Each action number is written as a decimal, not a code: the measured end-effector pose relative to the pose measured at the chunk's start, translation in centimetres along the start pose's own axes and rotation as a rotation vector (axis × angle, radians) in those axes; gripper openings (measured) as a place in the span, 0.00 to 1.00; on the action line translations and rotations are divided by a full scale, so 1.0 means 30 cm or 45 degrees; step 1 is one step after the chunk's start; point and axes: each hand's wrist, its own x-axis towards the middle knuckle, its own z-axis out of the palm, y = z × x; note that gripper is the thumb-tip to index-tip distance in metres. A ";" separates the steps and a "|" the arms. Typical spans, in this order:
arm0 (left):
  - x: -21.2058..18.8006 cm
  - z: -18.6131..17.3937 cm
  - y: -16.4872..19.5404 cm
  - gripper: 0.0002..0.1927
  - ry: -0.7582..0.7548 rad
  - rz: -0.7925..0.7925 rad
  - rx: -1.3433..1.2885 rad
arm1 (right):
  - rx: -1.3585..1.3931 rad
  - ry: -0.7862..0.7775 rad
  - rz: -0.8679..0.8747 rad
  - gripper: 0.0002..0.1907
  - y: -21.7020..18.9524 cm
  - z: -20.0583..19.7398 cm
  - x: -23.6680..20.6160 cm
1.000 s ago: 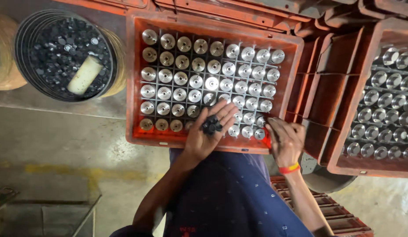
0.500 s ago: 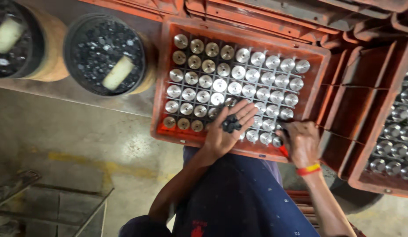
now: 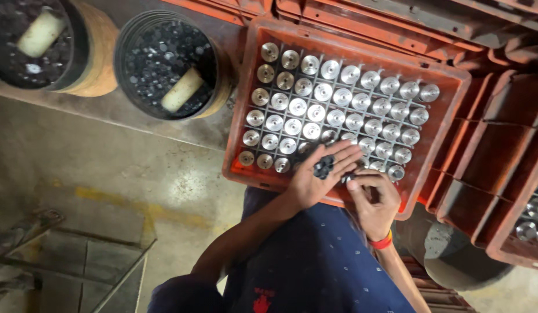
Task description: The person repeatedly picks small metal parts from a tray, rubs them with a dark abrasive, and places them back. They also use a cylindrical roller to rub the parts in the tray. The person moves a bucket of parts to a different location and continues the cleaning process.
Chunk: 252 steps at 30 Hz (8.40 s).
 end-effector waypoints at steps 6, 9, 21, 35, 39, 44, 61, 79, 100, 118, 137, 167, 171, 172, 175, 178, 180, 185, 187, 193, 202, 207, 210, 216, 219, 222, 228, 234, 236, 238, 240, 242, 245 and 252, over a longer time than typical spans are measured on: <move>-0.012 -0.025 0.012 0.33 0.048 -0.011 -0.083 | 0.624 0.256 0.473 0.09 0.170 -0.188 0.012; -0.006 -0.009 0.014 0.32 0.043 0.003 -0.040 | 0.199 0.327 0.414 0.11 0.186 -0.271 0.053; 0.061 0.051 0.019 0.33 -0.021 0.039 -0.010 | -0.988 -0.033 -0.260 0.09 0.173 -0.238 0.187; 0.054 0.061 -0.017 0.35 -0.070 0.127 0.020 | -0.409 -0.065 -0.299 0.13 -0.118 -0.092 0.088; 0.040 0.083 -0.042 0.34 -0.014 0.155 0.079 | -0.397 -0.154 -0.210 0.16 -0.151 0.040 0.052; -0.025 0.075 -0.024 0.34 0.080 0.117 0.190 | -0.352 -0.118 -0.289 0.10 -0.117 0.076 -0.023; -0.066 -0.034 0.081 0.31 0.044 0.106 -0.092 | -0.990 0.076 -0.368 0.15 0.165 -0.267 0.247; 0.044 -0.032 0.037 0.24 0.022 0.010 0.193 | -1.197 -0.134 -0.465 0.11 0.238 -0.227 0.363; -0.022 0.160 -0.032 0.24 0.516 -0.128 1.019 | 0.310 -0.294 0.278 0.12 0.145 -0.097 0.142; -0.029 0.002 0.079 0.15 0.370 0.088 0.461 | -1.135 0.119 -0.384 0.05 0.268 -0.208 0.526; -0.016 0.106 0.034 0.14 0.361 -0.016 1.151 | 0.623 -0.212 0.396 0.19 0.130 0.059 0.154; -0.016 0.038 0.019 0.17 0.455 0.217 1.292 | 0.725 -0.328 0.417 0.07 0.195 0.116 0.113; -0.033 0.012 0.075 0.10 0.562 0.137 0.906 | 0.042 0.138 0.123 0.07 0.252 -0.032 0.340; -0.040 0.012 0.095 0.12 0.469 0.164 0.774 | -0.070 0.283 -0.007 0.06 0.270 -0.067 0.404; -0.056 0.026 0.144 0.05 0.562 0.160 0.339 | -0.593 0.276 -0.346 0.08 0.321 -0.115 0.561; -0.057 0.047 0.167 0.05 0.580 0.122 0.581 | -0.819 0.139 -0.391 0.11 0.342 -0.092 0.637; -0.051 0.054 0.168 0.06 0.602 0.135 0.645 | -0.981 0.051 -0.400 0.14 0.323 -0.075 0.658; -0.030 0.044 0.163 0.15 0.481 0.211 0.861 | -0.990 -0.029 -0.356 0.20 0.186 -0.110 0.636; -0.029 0.042 0.157 0.19 0.369 0.208 1.036 | -0.778 0.023 -0.339 0.19 0.132 -0.118 0.578; -0.033 0.040 0.078 0.27 0.304 0.016 1.219 | 0.357 -0.741 0.133 0.23 0.127 0.022 0.209; -0.007 -0.094 0.079 0.12 0.434 0.179 0.425 | -0.293 0.160 -0.157 0.07 0.210 -0.121 0.360; 0.003 -0.067 0.074 0.07 0.493 0.274 0.791 | -0.727 0.107 -0.331 0.09 0.229 -0.111 0.458; -0.010 -0.045 0.077 0.12 0.544 0.208 0.927 | -0.843 -0.023 -0.412 0.15 0.230 -0.080 0.491; -0.012 -0.031 0.090 0.22 0.222 0.226 1.133 | -0.878 -0.083 -0.383 0.18 0.174 -0.085 0.517; -0.012 -0.008 0.091 0.23 0.110 0.145 1.264 | -0.531 0.001 -0.238 0.21 0.160 -0.080 0.410; -0.027 0.020 0.074 0.25 0.114 -0.098 1.287 | 0.029 -0.364 -0.015 0.08 0.180 -0.044 0.224; -0.033 0.004 0.030 0.21 0.292 -0.086 1.092 | 0.081 -0.342 0.271 0.07 0.244 -0.043 0.160; -0.037 -0.051 0.081 0.12 0.225 0.076 0.722 | -0.905 0.061 -0.451 0.09 0.230 -0.110 0.314; -0.049 -0.054 0.083 0.10 0.225 0.108 0.791 | -0.967 -0.025 -0.385 0.10 0.216 -0.098 0.331; -0.056 -0.051 0.079 0.11 0.275 0.102 0.858 | -0.974 -0.074 -0.360 0.11 0.201 -0.087 0.347; -0.057 -0.043 0.075 0.14 0.266 0.097 0.877 | -0.931 -0.076 -0.368 0.11 0.187 -0.091 0.362; -0.055 -0.029 0.075 0.17 0.238 0.105 0.990 | -0.932 -0.088 -0.325 0.12 0.173 -0.103 0.363; -0.057 0.009 0.076 0.21 0.209 0.112 1.242 | -0.769 -0.015 -0.315 0.19 0.157 -0.102 0.311; -0.071 0.108 0.044 0.26 0.215 -0.156 1.292 | 0.651 -0.602 0.565 0.15 0.146 0.000 0.106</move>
